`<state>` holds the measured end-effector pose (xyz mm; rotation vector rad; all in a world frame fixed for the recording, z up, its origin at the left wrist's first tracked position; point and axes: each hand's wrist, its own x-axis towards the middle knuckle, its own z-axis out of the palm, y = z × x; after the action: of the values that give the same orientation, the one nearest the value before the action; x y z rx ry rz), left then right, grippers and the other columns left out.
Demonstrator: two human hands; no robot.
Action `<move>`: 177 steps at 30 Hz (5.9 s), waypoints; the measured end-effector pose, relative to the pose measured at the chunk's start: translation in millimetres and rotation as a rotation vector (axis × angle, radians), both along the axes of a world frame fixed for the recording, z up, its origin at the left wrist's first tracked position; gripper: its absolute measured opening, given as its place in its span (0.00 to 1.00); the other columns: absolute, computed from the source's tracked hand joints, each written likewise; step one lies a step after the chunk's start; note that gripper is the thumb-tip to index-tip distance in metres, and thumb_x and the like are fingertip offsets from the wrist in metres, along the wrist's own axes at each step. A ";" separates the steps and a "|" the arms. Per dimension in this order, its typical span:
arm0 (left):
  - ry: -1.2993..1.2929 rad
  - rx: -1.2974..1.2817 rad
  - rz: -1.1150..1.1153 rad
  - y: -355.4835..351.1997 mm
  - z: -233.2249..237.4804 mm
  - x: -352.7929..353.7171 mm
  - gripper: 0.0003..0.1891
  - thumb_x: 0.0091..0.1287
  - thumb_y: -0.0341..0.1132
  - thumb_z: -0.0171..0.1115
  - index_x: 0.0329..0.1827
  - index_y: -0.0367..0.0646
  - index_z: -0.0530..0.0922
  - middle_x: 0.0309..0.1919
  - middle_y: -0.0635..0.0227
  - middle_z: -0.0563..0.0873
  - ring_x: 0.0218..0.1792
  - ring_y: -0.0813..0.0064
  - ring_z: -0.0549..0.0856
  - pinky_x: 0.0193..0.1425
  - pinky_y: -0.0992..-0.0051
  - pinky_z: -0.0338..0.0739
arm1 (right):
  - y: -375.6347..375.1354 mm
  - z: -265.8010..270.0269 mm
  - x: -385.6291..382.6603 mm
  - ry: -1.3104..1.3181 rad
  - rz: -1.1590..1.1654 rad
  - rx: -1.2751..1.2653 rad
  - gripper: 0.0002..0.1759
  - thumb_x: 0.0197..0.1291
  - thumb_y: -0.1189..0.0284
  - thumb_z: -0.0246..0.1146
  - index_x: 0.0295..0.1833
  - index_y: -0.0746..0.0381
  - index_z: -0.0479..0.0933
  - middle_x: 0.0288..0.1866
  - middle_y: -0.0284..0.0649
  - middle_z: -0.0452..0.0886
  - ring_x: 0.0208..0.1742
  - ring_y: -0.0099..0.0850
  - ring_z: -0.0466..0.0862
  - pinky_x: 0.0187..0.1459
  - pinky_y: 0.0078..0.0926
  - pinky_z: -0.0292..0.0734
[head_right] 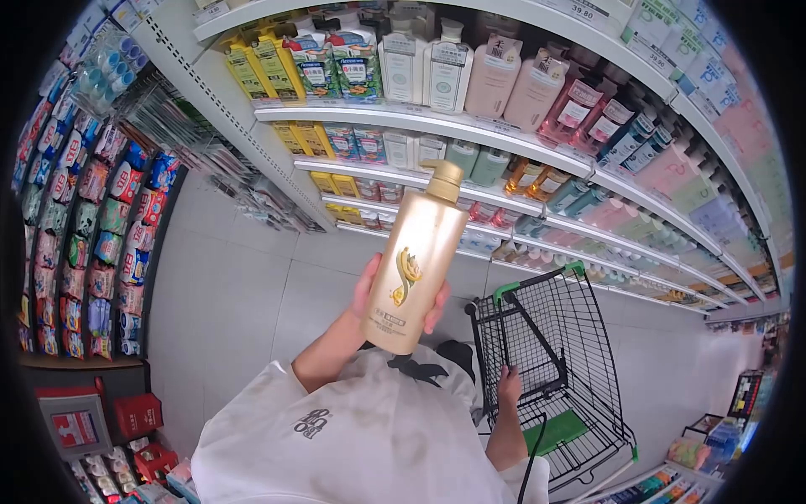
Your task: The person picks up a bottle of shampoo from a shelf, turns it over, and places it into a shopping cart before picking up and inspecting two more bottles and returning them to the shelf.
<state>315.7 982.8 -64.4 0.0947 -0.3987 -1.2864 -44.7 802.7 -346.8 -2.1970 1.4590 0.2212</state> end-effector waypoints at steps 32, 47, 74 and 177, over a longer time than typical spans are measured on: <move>-0.100 0.045 -0.243 -93.5 -17.5 -142.7 0.43 0.67 0.68 0.37 0.72 0.37 0.56 0.57 0.45 0.72 0.49 0.55 0.79 0.54 0.59 0.77 | -74.7 9.3 -87.6 0.099 -0.356 -0.024 0.28 0.65 0.47 0.50 0.48 0.61 0.77 0.40 0.53 0.83 0.45 0.52 0.82 0.47 0.48 0.74; -0.214 0.263 -0.210 -198.2 -33.4 -287.5 0.52 0.58 0.75 0.47 0.73 0.41 0.53 0.52 0.48 0.74 0.43 0.61 0.81 0.43 0.61 0.81 | -119.5 -22.7 -262.9 -0.008 -0.419 -0.187 0.20 0.61 0.54 0.58 0.42 0.62 0.75 0.39 0.48 0.82 0.40 0.50 0.82 0.41 0.45 0.76; -0.175 0.261 -0.950 -453.9 -74.3 -504.2 0.51 0.60 0.74 0.46 0.74 0.41 0.52 0.65 0.44 0.66 0.59 0.56 0.75 0.59 0.55 0.75 | -313.7 -31.8 -390.6 0.052 -0.630 -0.213 0.24 0.63 0.50 0.52 0.36 0.62 0.76 0.33 0.49 0.82 0.35 0.50 0.83 0.39 0.46 0.76; 0.268 0.134 -0.896 -1293.3 -116.1 -1051.5 0.47 0.65 0.69 0.38 0.76 0.41 0.44 0.61 0.29 0.67 0.49 0.43 0.82 0.50 0.59 0.81 | -1190.1 -107.8 -970.6 0.133 -0.677 -0.215 0.20 0.59 0.57 0.57 0.47 0.61 0.81 0.36 0.49 0.84 0.37 0.48 0.84 0.39 0.45 0.78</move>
<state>-735.7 -310.5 -180.5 -0.1658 -0.1082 -2.1787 -1015.2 -387.4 -454.7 -1.7263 2.2900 -0.0268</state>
